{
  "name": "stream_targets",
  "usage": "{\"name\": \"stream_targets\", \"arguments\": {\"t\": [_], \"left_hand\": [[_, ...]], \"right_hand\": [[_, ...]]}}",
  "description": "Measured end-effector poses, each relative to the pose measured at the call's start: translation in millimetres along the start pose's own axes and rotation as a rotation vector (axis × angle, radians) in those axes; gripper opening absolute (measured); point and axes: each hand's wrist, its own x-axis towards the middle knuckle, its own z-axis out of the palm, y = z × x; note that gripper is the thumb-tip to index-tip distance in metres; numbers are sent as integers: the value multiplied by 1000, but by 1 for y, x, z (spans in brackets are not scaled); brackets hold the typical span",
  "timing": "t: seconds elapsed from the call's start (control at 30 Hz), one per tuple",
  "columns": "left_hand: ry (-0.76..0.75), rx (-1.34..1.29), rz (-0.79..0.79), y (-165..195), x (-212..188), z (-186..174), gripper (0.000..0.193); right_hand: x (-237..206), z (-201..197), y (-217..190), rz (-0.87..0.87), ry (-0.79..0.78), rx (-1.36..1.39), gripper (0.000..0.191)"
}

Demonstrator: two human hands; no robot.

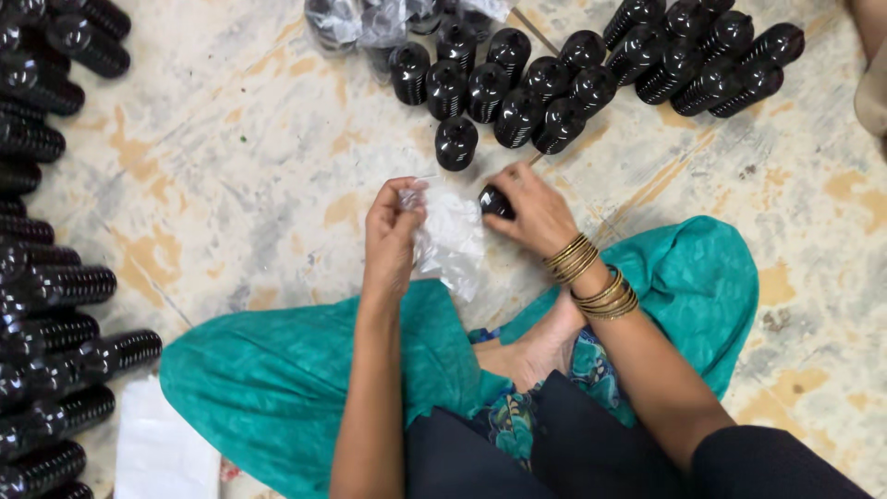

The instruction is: The person sits on the floor surrounded by black plastic bottles and inserts them one at a time into clear plastic bags, gathering the bag opening around each bottle and placing filled bags aside with the growing pile of bagged bottles.

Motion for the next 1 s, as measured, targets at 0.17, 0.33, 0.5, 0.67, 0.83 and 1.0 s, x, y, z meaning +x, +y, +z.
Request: {"name": "stream_targets", "arguments": {"t": [0.17,0.33,0.5,0.67,0.83,1.0], "left_hand": [[-15,34,48,-9,-4,15,28],[-85,45,89,-22,-9,31,35],[-82,75,-61,-33,-9,30,23],[-32,136,-80,-43,-8,30,24],[6,302,94,-43,-5,28,23],[21,287,51,-44,-4,27,20]], "right_hand": [[-11,-3,-9,82,27,468,28],[-10,3,-9,133,-48,1042,33],[-15,15,-8,181,41,953,16],[-19,11,-10,387,-2,934,14],[-15,2,-13,161,0,772,16],[-13,-2,-18,199,-25,683,22]]}}
